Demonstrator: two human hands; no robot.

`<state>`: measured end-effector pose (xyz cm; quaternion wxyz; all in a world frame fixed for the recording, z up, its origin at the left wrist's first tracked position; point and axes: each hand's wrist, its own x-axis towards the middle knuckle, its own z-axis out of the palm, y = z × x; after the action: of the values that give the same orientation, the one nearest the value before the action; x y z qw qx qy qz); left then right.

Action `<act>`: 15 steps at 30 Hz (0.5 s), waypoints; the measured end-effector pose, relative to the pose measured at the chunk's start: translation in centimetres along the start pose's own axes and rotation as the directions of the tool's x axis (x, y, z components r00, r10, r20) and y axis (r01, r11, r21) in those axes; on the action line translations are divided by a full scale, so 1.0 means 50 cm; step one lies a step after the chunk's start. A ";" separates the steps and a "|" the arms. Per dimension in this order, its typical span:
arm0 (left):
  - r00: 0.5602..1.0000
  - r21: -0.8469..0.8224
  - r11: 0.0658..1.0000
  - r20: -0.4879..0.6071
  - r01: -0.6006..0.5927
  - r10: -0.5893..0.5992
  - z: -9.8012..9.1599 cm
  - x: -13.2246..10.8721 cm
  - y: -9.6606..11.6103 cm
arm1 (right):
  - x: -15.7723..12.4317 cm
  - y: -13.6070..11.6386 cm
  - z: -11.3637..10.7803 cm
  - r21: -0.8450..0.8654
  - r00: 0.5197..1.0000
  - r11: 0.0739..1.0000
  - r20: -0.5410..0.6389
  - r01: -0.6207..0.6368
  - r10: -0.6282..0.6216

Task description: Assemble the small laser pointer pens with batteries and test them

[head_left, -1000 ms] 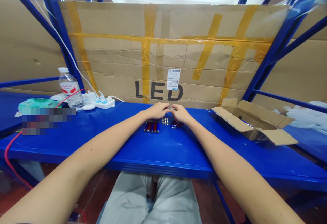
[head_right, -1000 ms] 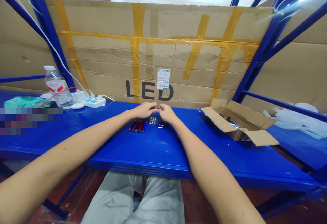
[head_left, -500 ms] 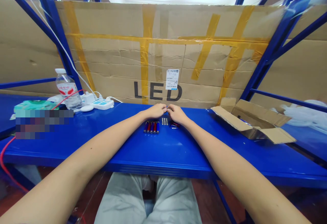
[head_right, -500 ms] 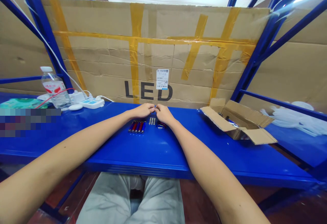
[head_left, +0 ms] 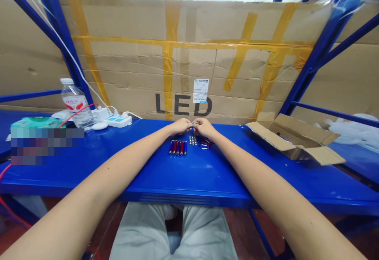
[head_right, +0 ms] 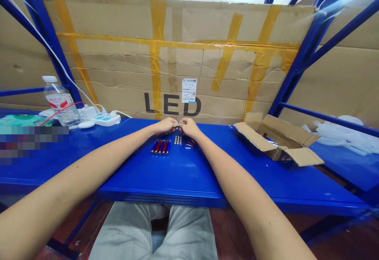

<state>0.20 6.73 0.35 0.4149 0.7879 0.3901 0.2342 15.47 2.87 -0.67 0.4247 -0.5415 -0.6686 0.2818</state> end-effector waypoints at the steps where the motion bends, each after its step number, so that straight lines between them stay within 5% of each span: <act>1: 0.999 -0.028 0.999 0.027 0.018 -0.017 -0.001 -0.001 0.001 | -0.001 0.001 0.000 0.007 1.000 1.000 0.002 0.000 0.000; 9: 0.989 -0.063 0.996 0.135 0.067 -0.058 -0.011 -0.010 0.021 | -0.018 -0.011 -0.012 0.083 0.999 0.996 0.009 0.031 -0.032; 15: 0.994 0.388 0.916 -0.007 -0.097 0.108 -0.012 -0.012 0.014 | -0.019 0.004 -0.023 -0.211 0.999 0.977 -0.049 0.010 -0.021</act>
<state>-0.28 6.27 1.23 0.2326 0.8704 0.3925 0.1848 16.61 1.93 -0.51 0.3841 -0.5853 -0.6876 0.1922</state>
